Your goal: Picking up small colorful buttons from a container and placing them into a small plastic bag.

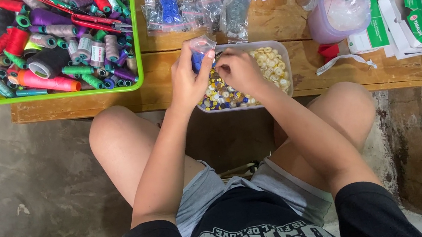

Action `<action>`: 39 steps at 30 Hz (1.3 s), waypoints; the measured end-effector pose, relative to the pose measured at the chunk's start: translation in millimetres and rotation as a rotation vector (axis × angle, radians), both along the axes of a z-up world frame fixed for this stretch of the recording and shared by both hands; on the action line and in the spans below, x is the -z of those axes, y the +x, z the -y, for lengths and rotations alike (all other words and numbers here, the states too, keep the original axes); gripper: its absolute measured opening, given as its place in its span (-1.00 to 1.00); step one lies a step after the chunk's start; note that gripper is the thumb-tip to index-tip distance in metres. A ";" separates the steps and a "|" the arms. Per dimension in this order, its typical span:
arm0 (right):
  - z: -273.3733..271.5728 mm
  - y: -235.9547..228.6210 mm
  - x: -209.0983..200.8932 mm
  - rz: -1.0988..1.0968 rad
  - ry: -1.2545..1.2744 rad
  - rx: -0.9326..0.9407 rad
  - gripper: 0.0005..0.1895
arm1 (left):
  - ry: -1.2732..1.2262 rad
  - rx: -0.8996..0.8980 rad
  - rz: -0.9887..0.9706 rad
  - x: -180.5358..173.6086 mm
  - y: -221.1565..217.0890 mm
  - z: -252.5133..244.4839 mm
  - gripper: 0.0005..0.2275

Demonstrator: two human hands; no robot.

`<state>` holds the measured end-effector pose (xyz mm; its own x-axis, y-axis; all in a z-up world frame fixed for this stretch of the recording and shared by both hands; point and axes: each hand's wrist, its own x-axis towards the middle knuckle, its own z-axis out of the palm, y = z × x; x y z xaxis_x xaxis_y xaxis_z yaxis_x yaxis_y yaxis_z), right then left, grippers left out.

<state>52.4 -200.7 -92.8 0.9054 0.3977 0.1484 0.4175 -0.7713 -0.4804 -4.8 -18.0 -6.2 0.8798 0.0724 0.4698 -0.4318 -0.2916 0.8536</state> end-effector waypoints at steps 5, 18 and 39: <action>6.2 -5.4 -43.1 -0.010 0.551 0.021 -0.87 | 0.005 -0.002 0.006 -1.2 1.8 -1.9 -0.82; 32.8 -37.2 -122.6 0.171 0.780 -0.193 -0.91 | 0.130 0.167 0.053 34.6 0.1 35.9 -0.80; 21.8 -38.5 -118.3 0.297 0.733 -0.188 -0.73 | 0.021 0.161 0.090 7.3 -7.5 26.9 -0.79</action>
